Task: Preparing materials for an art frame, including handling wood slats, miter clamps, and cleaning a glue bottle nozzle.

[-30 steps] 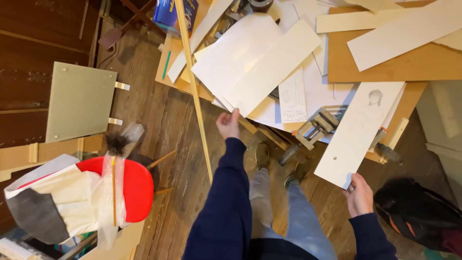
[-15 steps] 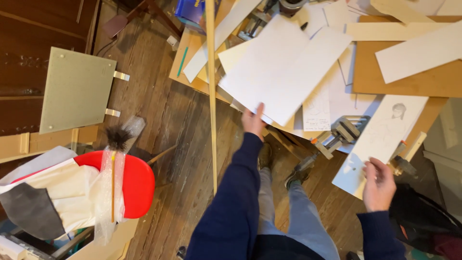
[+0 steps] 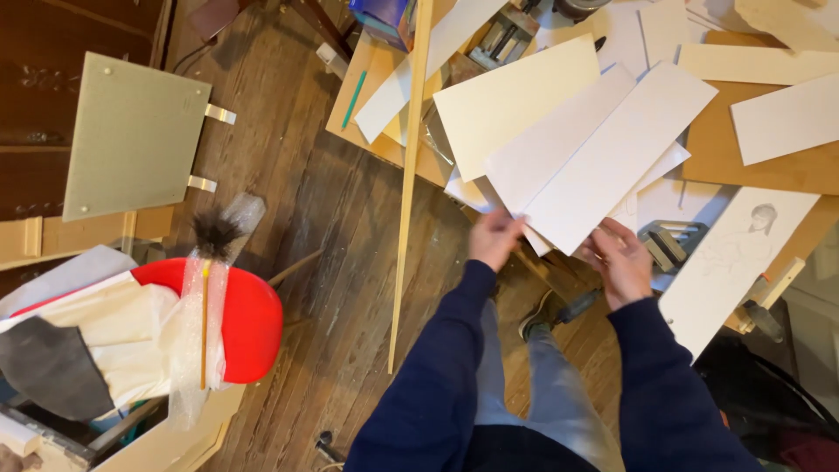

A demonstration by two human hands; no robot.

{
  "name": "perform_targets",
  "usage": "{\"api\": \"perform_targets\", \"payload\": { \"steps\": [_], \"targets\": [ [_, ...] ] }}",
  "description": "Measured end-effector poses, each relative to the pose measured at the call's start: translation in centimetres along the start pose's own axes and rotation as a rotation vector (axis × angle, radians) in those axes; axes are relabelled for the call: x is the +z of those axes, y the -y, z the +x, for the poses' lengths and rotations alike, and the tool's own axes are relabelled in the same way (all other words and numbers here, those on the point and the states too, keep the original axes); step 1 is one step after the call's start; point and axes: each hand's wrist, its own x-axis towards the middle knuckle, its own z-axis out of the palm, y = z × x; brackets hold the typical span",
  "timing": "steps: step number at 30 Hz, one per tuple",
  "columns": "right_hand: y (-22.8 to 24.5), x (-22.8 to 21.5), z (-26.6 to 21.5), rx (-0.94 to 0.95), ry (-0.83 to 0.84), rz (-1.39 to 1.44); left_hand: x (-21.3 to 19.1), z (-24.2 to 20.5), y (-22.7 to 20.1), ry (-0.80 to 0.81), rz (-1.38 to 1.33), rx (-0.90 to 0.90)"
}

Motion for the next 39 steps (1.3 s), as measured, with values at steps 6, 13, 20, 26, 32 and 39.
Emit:
{"api": "perform_targets", "payload": {
  "steps": [6,13,20,26,32,39],
  "targets": [
    [0.8,3.6,0.0,0.05,-0.056,0.078,-4.0,6.0,-6.9,-0.293,-0.078,0.424],
    [-4.7,0.1,0.4,0.043,-0.092,-0.076,-1.8,5.2,-6.9,-0.355,0.052,0.308],
    [-2.1,3.3,-1.8,0.304,-0.03,-0.033,-0.6,1.7,-1.1,-0.096,0.069,0.25],
    [-3.3,2.5,-1.1,0.248,-0.038,0.219,1.7,0.2,3.9,0.037,0.045,0.163],
    [-3.8,1.3,-2.2,0.191,-0.143,0.311,3.9,-0.9,3.4,0.315,0.03,-0.047],
    [-7.9,-1.8,-1.2,0.059,-0.193,0.546,1.4,2.9,-2.0,-0.141,-0.233,0.096]
  ]
}}
